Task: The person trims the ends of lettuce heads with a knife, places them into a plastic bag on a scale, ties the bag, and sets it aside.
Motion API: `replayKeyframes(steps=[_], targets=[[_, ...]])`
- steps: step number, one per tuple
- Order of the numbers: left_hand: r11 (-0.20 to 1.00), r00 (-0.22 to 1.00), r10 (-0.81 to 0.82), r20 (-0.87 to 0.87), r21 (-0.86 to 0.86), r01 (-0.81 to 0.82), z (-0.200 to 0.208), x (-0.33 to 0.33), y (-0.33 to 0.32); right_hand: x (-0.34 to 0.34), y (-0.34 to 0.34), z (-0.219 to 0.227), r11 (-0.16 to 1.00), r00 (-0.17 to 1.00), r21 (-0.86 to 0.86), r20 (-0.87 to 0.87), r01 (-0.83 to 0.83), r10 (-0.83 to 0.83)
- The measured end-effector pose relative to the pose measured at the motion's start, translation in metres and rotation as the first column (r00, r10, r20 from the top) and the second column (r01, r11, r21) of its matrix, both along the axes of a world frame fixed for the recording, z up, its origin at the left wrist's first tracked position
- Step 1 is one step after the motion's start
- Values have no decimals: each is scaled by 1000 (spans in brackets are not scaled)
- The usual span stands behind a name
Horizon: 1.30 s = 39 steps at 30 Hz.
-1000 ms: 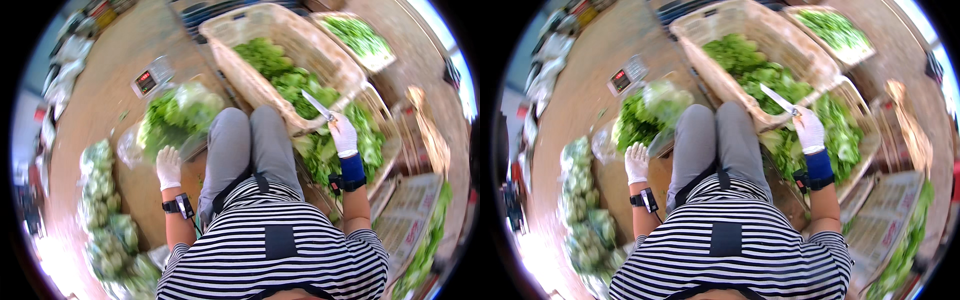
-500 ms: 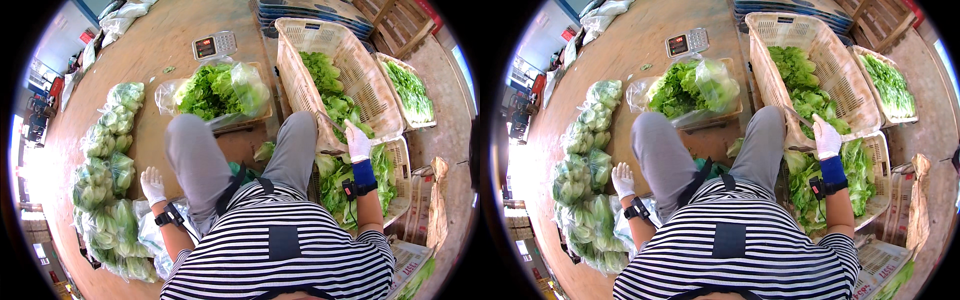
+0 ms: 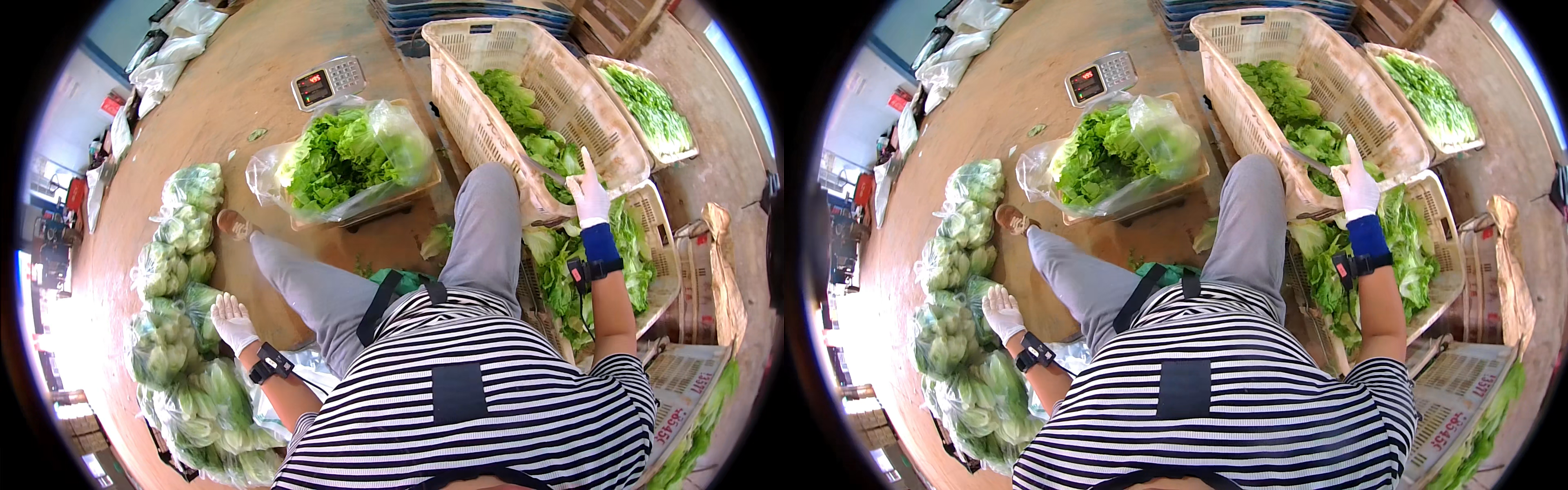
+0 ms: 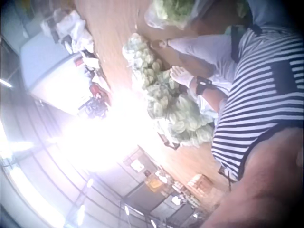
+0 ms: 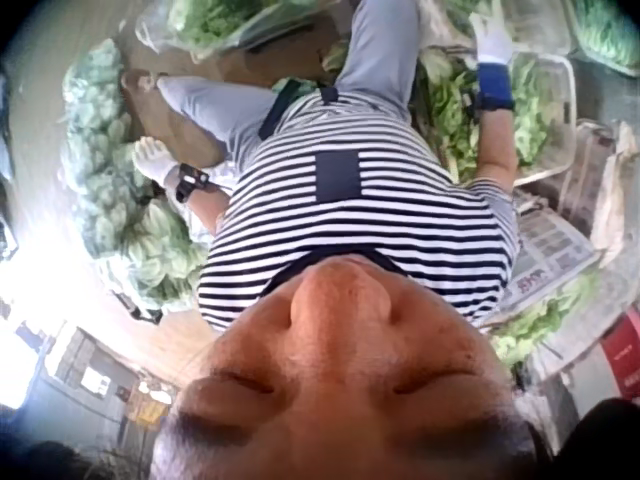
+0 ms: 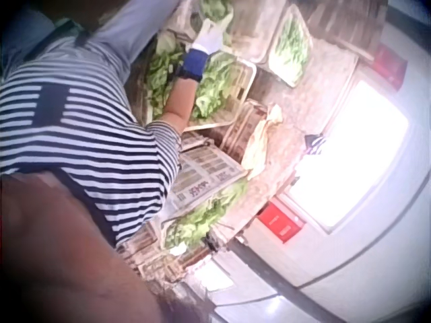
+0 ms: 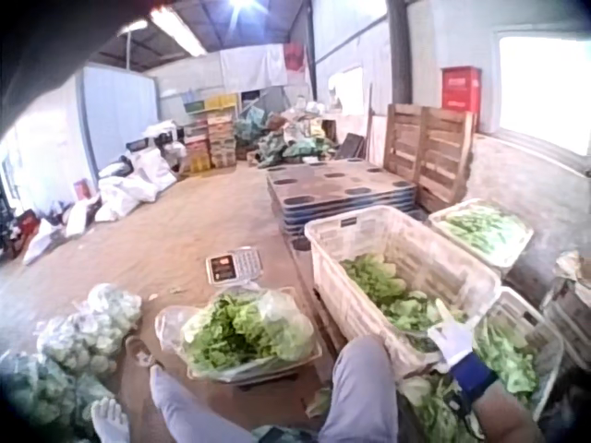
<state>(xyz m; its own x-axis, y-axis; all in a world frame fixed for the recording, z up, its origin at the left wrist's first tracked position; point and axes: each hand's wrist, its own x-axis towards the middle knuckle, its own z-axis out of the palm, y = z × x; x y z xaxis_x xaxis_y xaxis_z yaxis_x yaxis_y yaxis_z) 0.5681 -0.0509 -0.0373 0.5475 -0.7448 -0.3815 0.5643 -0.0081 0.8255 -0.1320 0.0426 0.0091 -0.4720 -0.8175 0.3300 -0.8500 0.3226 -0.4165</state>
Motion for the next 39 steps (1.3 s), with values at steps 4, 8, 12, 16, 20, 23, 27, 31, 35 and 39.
replayKeyframes(steps=[4, 8, 12, 16, 20, 23, 27, 31, 35, 39], targets=[[996, 991, -82, 103, -31, 85, 8, -39, -38, 0, 5, -6, 997, 994, -75, 113, 7, 1], [964, 970, -207, 130, -141, 225, 27, -97, -80, 5, 1, -1, 989, 942, -146, 334, 8, 41], [890, 906, -399, 142, -177, 420, 29, -159, -109, 4, -3, 3, 982, 932, -178, 343, -57, 116], [824, 827, -522, 208, -128, 552, 36, -210, -115, 0, 3, 5, 988, 978, 56, 165, -141, 130], [702, 688, -644, 335, -100, 705, 35, -245, -112, -7, 6, 21, 962, 987, 244, 126, -126, 97], [572, 577, -729, 368, -135, 809, 38, -273, -111, -28, 1, 11, 976, 986, 181, 135, -124, 100], [266, 271, -854, 445, -75, 961, 46, -321, -112, -86, -36, 19, 969, 758, 203, 608, 137, -235], [-119, -140, -954, 266, 94, 988, 27, -363, -115, -180, -107, -25, 910, 785, 415, 570, -20, -242], [-346, -341, -938, -61, 154, 925, -10, -384, -115, -245, -181, -124, 737, 983, 675, 134, 4, -128], [-323, -280, -938, -204, 218, 921, -36, -384, -116, -278, -212, -206, 704, 966, 710, 167, 21, -197]])
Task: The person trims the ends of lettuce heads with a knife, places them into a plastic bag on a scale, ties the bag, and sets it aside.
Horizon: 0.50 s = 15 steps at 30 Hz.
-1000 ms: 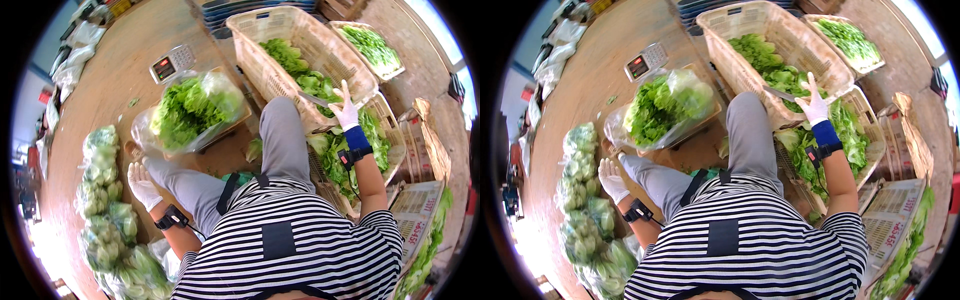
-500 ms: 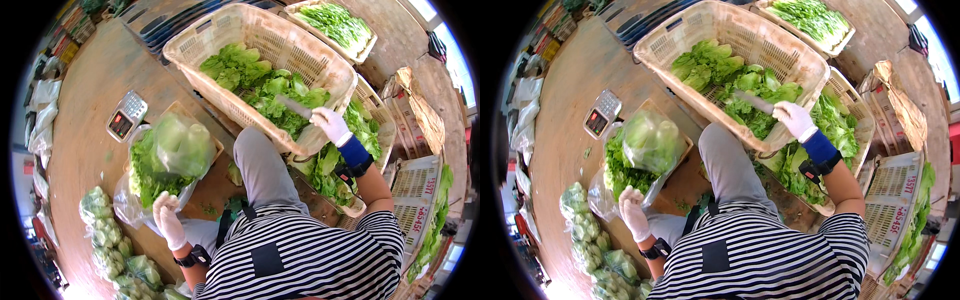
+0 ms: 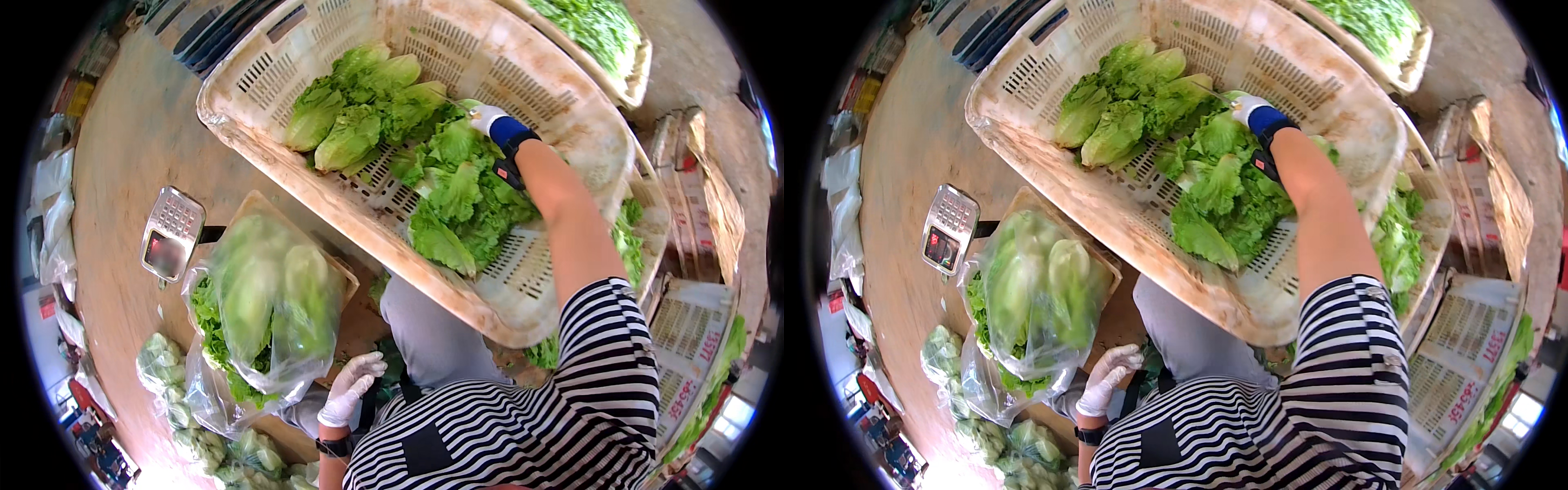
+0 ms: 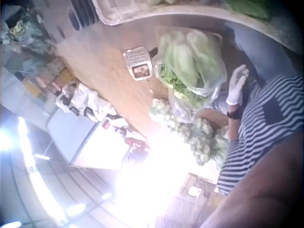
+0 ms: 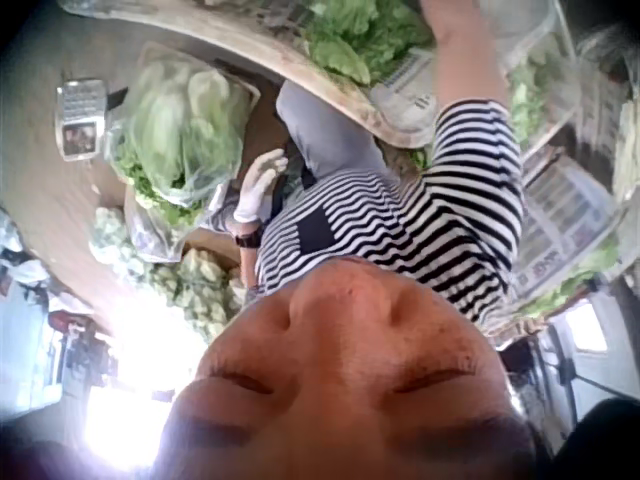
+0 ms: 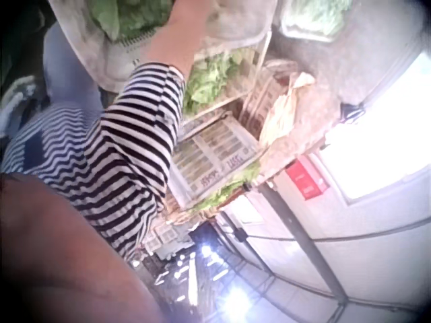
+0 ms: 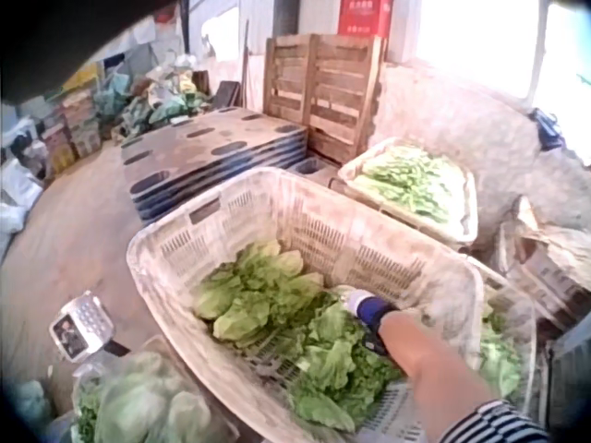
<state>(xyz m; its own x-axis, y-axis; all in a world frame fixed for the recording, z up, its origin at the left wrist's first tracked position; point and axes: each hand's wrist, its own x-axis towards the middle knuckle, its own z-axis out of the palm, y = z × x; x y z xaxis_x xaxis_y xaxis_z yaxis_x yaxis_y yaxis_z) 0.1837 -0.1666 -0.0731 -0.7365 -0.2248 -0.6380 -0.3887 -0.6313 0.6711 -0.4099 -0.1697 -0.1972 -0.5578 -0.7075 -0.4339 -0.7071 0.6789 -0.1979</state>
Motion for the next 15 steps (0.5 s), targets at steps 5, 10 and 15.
replayKeyframes(steps=[5, 10, 15], targets=[[999, 988, 48, 147, -26, -45, -17, 7, -6, -33, -12, -63, 988, 980, -11, 127, 154, -151], [992, 961, 125, 245, -15, -126, -39, 20, -4, -16, -26, -24, 903, 810, 40, 427, 427, -402], [989, 976, 126, 175, -104, -109, -45, 12, -11, -22, -28, 36, 992, 841, -76, 539, 103, -47]])
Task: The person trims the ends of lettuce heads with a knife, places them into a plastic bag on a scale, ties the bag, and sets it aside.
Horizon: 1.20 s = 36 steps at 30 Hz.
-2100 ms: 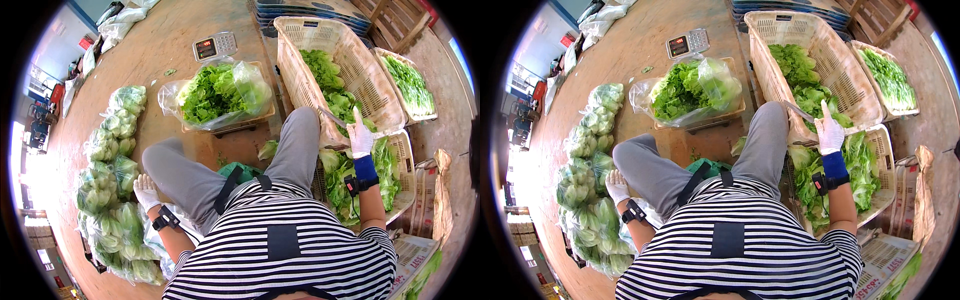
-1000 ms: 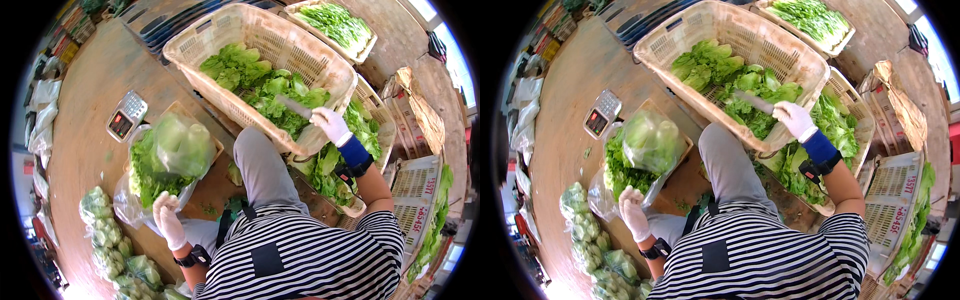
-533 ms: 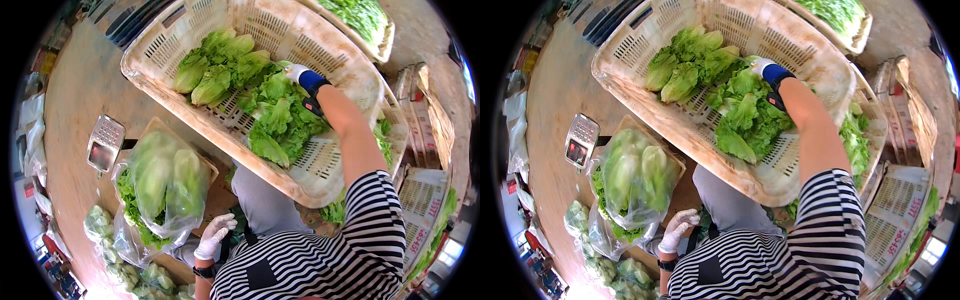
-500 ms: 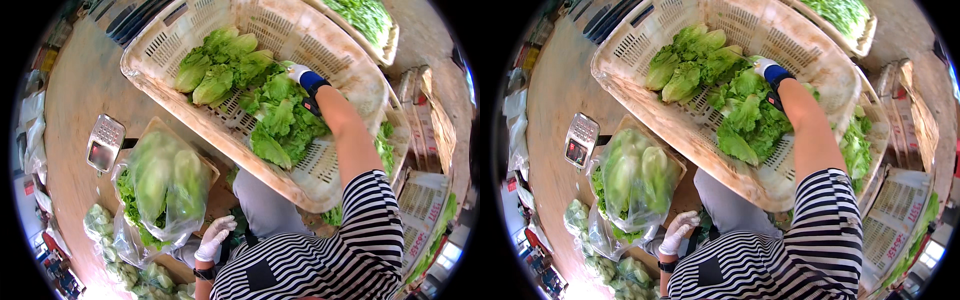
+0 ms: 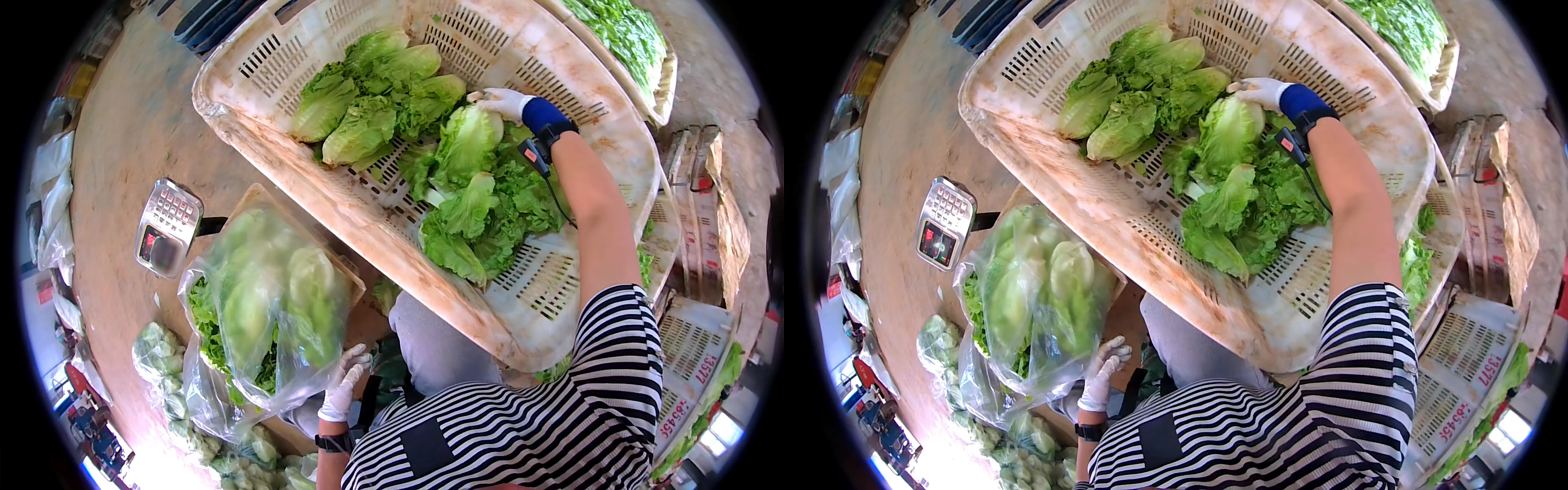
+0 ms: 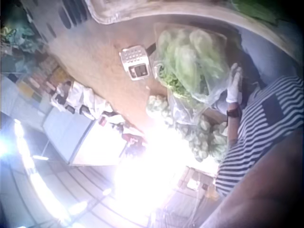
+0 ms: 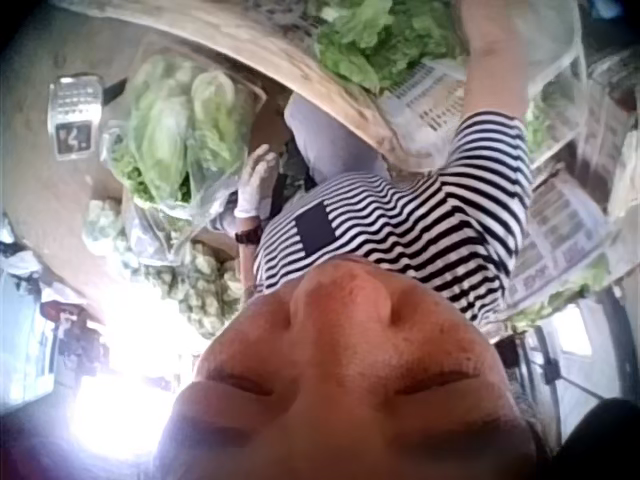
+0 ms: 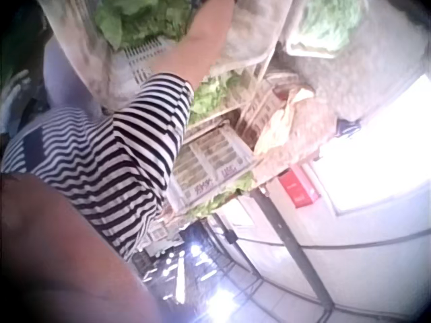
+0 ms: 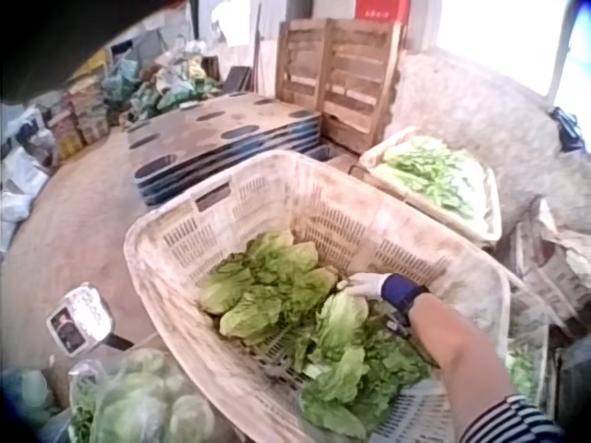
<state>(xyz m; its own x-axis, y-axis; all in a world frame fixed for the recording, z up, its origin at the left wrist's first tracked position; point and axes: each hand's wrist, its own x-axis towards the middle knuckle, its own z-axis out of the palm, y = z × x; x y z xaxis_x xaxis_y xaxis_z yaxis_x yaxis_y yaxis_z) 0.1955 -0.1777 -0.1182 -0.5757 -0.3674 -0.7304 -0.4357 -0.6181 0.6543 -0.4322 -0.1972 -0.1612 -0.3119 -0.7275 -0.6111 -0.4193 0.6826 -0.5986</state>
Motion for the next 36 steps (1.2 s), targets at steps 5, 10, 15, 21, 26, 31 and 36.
replayKeyframes(steps=[5, 10, 15, 21, 26, 31, 36], targets=[[999, 998, 18, -55, -28, -20, 10, 0, 5, 20, 0, 2, 886, 864, -108, -303, -451, 403], [992, 979, -35, -199, -122, 10, 50, -9, 7, 72, 26, 130, 931, 765, -50, -587, -360, 264], [969, 808, -212, -550, -223, 103, 115, -62, 8, 115, 118, 273, 918, 800, -239, -588, -318, 124], [718, 505, -600, -620, -696, -1, 202, -181, 36, 217, 239, 359, 868, 987, -484, -154, -108, 37], [824, 453, -563, -691, -511, 244, 203, -225, 110, 291, 298, 357, 900, 908, -428, -403, -79, -112], [652, 457, -736, -500, -706, 278, 198, -223, 145, 321, 367, 312, 699, 858, -710, -305, 84, -413], [479, 538, -746, -392, -877, 26, 222, -212, 167, 349, 400, 308, 586, 402, -807, -563, -77, -722]])
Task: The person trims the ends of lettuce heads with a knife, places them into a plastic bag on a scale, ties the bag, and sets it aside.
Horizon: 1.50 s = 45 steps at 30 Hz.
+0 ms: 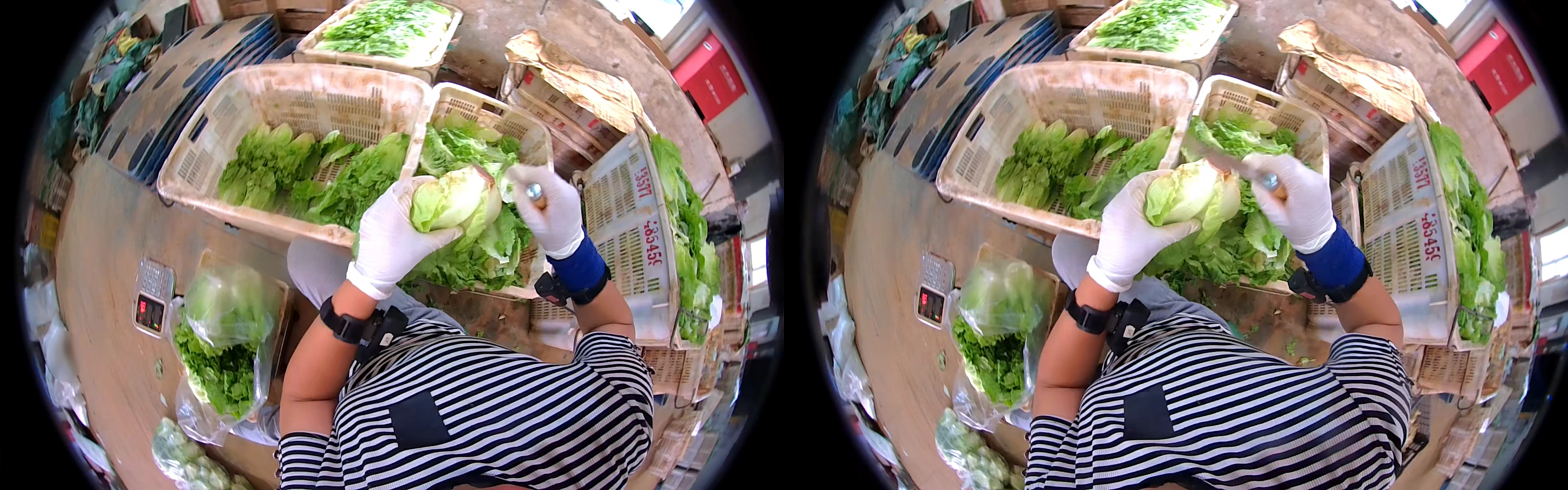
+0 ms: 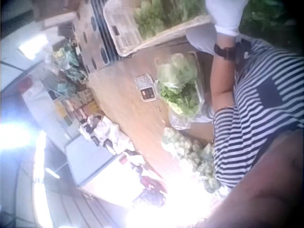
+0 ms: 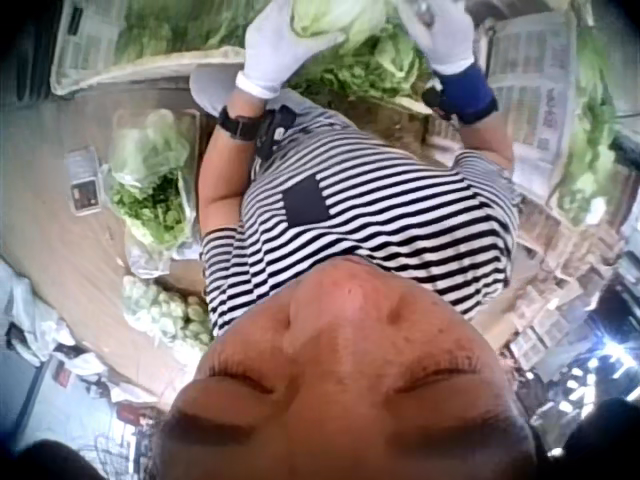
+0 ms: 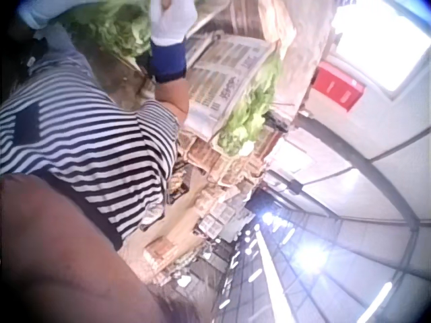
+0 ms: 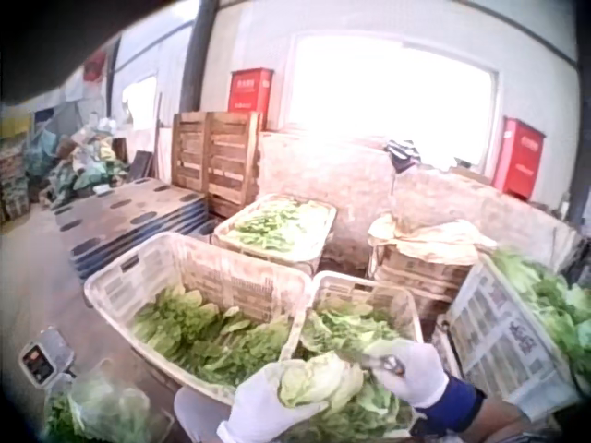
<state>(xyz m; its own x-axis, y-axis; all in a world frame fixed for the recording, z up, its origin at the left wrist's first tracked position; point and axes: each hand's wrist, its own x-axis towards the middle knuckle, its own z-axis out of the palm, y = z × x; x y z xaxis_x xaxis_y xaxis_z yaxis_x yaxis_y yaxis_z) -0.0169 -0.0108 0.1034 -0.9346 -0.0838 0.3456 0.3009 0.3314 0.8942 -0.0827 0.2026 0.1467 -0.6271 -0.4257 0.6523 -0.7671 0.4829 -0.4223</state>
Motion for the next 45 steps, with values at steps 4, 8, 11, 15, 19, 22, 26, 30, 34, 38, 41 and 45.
replayKeyframes(steps=[4, 8, 11, 15, 19, 22, 26, 30, 34, 38, 41, 45], targets=[[986, 998, 14, -65, -166, -25, 2, -7, 10, 8, 12, 7, 952, 999, 301, -6, 51, -52], [979, 998, -56, 32, -193, 62, 8, -7, 21, 1, 23, 0, 923, 995, 374, 3, 93, -101], [994, 996, -88, 33, -56, 90, 3, -10, 26, 3, 26, 0, 926, 992, 370, 67, 77, -109], [995, 996, -68, 62, -64, 72, -4, -11, 29, -3, 32, -6, 892, 990, 448, 90, 57, -109], [998, 999, -45, 28, 48, 43, -16, -8, 24, -11, 44, -9, 855, 977, 512, 130, 79, -168], [986, 1000, -28, -5, 163, 29, -1, -1, 21, -49, 121, -47, 436, 785, 883, 143, 174, -603], [997, 961, -25, -274, -72, 6, 12, -9, 11, -31, 147, -65, 662, 690, 740, 418, 119, -591], [829, 829, -131, -544, -518, -209, 19, -21, 23, 10, 76, -47, 869, 53, -448, 893, 211, 447], [622, 718, -467, -516, -769, -148, -8, -38, 56, 3, 47, -94, 455, -167, -730, 435, 511, 885], [541, 817, -476, -324, -841, -18, -9, -45, 64, -9, 43, -154, 312, -9, -815, 353, 488, 936], [579, 881, -299, -367, -804, -139, -24, -56, 65, -16, 56, -159, 222, 135, -787, 359, 576, 923], [622, 896, -320, -308, -782, -47, -74, -83, 59, -32, 70, -147, 152, 545, -799, 521, 582, 657]])
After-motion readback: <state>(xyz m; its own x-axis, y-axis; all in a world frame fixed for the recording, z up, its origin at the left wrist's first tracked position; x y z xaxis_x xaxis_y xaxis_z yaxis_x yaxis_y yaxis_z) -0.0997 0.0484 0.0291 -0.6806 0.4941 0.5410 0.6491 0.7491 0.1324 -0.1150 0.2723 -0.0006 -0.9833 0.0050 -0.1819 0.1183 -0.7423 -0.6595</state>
